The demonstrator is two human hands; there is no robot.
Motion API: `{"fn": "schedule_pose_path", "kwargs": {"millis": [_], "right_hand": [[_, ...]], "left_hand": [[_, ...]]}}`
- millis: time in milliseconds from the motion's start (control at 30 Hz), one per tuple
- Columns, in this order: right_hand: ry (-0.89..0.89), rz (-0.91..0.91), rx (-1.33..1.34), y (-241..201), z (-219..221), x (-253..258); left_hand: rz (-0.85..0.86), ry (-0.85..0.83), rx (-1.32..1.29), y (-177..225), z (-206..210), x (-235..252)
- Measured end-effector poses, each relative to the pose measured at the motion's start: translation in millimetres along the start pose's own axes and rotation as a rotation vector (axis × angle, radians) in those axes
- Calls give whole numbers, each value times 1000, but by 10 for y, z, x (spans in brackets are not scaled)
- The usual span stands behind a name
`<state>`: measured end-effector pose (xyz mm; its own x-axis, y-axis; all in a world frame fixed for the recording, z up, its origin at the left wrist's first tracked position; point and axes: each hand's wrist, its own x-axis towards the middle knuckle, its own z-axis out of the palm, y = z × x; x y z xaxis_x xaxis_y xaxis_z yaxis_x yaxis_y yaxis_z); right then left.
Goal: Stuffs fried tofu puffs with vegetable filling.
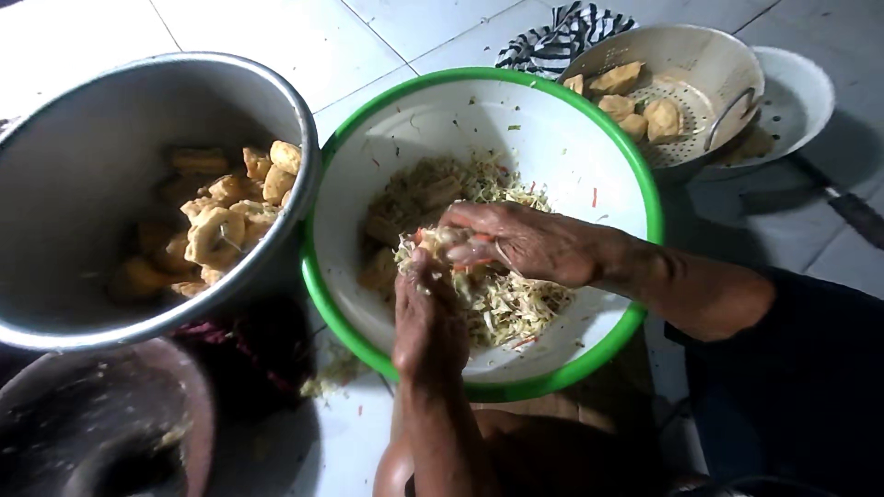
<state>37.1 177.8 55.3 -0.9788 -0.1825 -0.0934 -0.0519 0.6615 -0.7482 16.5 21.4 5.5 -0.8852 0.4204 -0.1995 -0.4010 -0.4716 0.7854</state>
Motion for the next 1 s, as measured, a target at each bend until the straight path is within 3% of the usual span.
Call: {"fn": "schedule_pose_path", "kwargs": {"millis": [133, 233, 367, 533, 733, 933, 1000], "right_hand": [[-19, 22, -261, -108, 77, -128], [115, -27, -419, -146, 224, -127], [131, 6, -583, -190, 261, 13], [24, 148, -508, -274, 194, 118], [17, 19, -142, -159, 92, 30], [139, 52, -432, -222, 287, 20], [98, 108, -500, -276, 291, 82]], "left_hand": [[-51, 95, 43, 29, 73, -14], [-39, 21, 36, 25, 53, -23], [-14, 6, 13, 7, 20, 0], [-1, 15, 66, -11, 0, -3], [14, 49, -25, 10, 9, 8], [69, -17, 38, -18, 0, 12], [71, -6, 91, -24, -9, -2]]}}
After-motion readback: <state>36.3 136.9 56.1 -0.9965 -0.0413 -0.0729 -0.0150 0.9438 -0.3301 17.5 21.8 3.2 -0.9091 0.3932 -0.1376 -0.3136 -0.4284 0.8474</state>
